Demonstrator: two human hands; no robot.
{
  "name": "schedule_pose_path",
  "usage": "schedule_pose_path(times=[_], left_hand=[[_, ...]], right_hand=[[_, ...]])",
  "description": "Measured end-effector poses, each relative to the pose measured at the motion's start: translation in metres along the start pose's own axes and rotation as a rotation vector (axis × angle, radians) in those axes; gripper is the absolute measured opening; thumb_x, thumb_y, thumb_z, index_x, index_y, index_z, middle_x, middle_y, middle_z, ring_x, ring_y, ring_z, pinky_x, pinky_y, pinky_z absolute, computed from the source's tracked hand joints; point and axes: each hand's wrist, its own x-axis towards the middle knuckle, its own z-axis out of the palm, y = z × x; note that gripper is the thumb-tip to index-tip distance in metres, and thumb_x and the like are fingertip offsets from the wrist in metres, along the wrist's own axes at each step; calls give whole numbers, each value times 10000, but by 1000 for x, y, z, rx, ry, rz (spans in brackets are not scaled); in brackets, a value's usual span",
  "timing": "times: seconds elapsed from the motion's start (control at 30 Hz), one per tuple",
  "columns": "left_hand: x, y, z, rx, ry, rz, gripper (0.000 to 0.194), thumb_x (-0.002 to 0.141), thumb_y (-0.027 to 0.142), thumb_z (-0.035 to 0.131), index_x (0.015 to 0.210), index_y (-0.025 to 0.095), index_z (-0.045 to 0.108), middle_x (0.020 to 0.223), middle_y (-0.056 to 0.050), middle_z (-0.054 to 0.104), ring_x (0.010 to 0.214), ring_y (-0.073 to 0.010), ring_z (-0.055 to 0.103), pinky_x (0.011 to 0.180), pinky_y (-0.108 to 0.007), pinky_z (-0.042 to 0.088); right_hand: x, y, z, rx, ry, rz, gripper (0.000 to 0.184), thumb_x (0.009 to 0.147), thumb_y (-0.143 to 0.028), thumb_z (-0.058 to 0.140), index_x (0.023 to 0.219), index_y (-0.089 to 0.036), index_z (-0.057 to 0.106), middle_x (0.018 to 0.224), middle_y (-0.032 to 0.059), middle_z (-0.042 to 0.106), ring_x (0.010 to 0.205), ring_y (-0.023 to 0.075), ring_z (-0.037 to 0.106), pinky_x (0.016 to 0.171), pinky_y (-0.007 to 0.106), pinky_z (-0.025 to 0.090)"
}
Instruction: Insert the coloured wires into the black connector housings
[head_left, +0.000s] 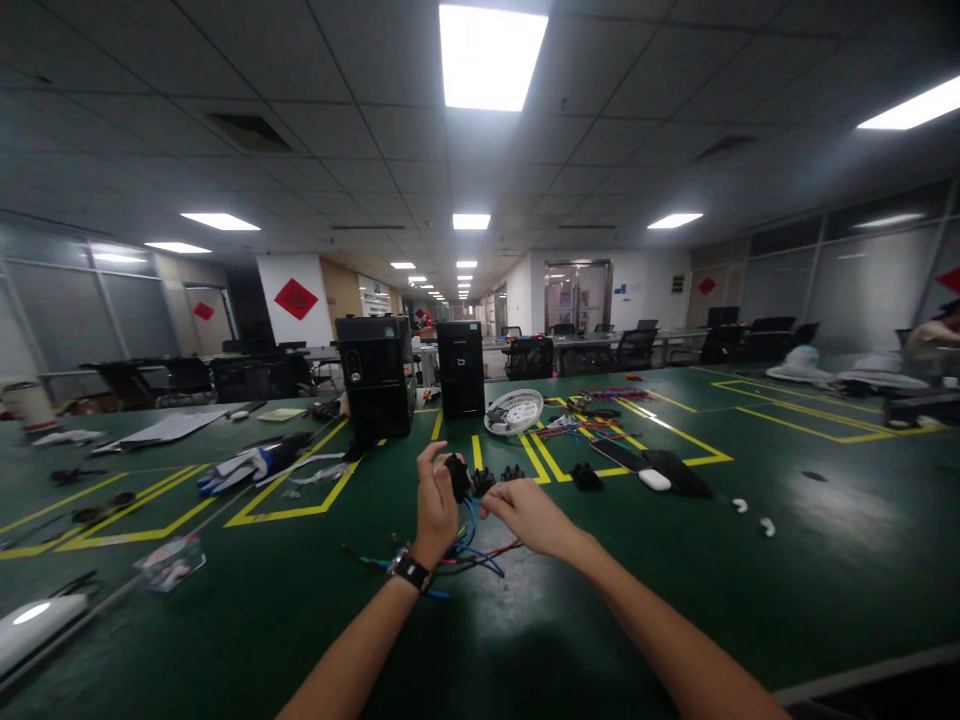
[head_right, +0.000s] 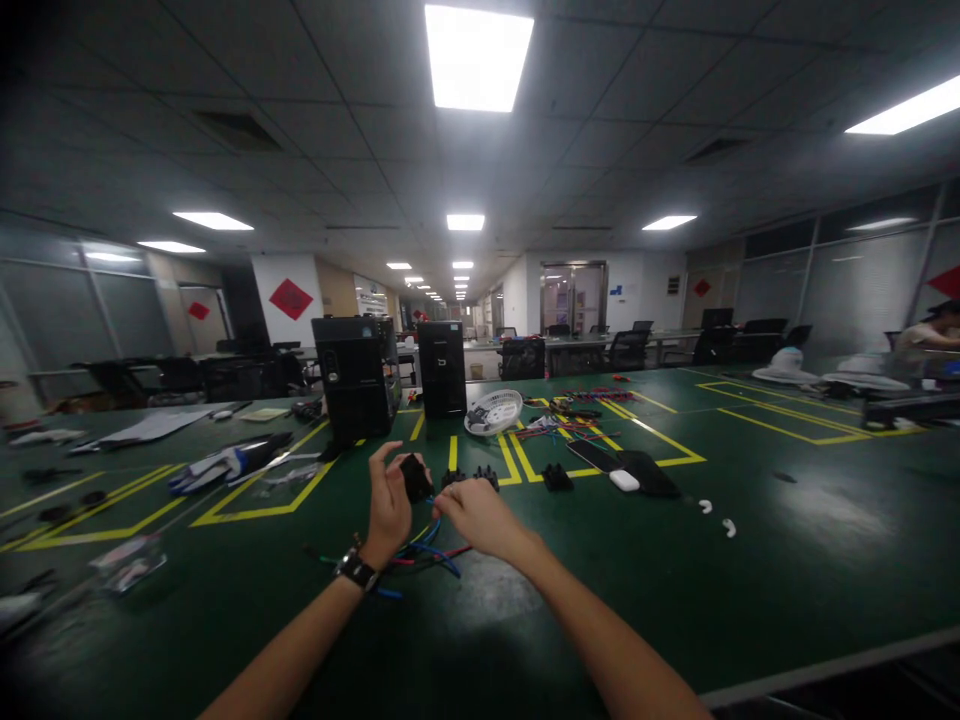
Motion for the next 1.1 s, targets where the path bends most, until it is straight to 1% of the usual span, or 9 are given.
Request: schedule_pose_path(times=[0.1,0.2,0.27,0.37,0.5,0.63,0.77,0.87,1.1], left_hand=[[22,8,-16,-192,230,-30,386,934,483,286,1255,275,343,829,-12,587,625,-134,590,687,-320,513],[52,8,-52,-414,592,-174,303,945,319,186,1173,270,379,728,27,550,547,-114,566,680,-359,527],[63,5,-70,-477,643,-285,251,926,279,230,1095,248,413,694,28,553,578,-131,595,677,-378,531],[53,-5,-64,-475,503,-442,196,908,310,318,1035,219,437,681,12,589,590,-154,622,651,-379,529],[20,-15,-14,-405,205,-553,295,901,427,391,1055,196,489,733,-17,630,620,-157,626,616,-314,501],[2,-22,14,-433,112,-601,328,856,458,513,972,155,564,801,-32,624,708,-135,607,671,-264,486],[-3,-29,10,-482,-41,-658,321,848,450,546,960,149,564,882,-64,638,760,-147,606,701,-281,486],[-2,-31,0,-305,-152,-625,368,861,482,516,1067,177,543,969,-85,644,835,-173,608,725,-306,483],[18,-35,-25,209,-97,-273,341,885,428,463,1129,198,530,979,-90,664,925,-194,599,838,-329,420]], right_hand=[[-8,2,29,-12,-4,-31,328,947,-243,393,834,-188,696,757,21,689,691,149,608,621,225,362],[-17,2,60,-113,-163,-94,297,946,-272,422,850,-197,693,724,30,681,660,159,609,595,233,366],[-18,-2,69,-143,-191,-158,302,960,-289,401,901,-202,684,742,36,669,686,165,608,618,239,392],[-15,-7,63,-172,-47,-208,257,953,-299,426,1075,-208,633,978,76,643,913,205,589,789,305,437],[-4,2,42,-176,236,-163,497,855,-270,593,1322,-194,442,1314,142,461,1216,285,420,997,463,359],[3,24,28,-162,243,-219,584,801,-230,668,1334,-238,429,1327,113,474,1219,278,417,1026,485,333],[6,39,20,-192,181,-236,451,759,-244,729,1177,-225,562,1200,91,580,1126,259,482,963,446,375],[8,55,9,-248,173,-187,414,743,-266,746,1124,-215,591,1166,88,599,1100,255,493,932,424,382],[2,126,-22,-561,225,311,326,783,-253,680,1086,-143,632,1098,146,606,1045,287,513,896,374,390]])
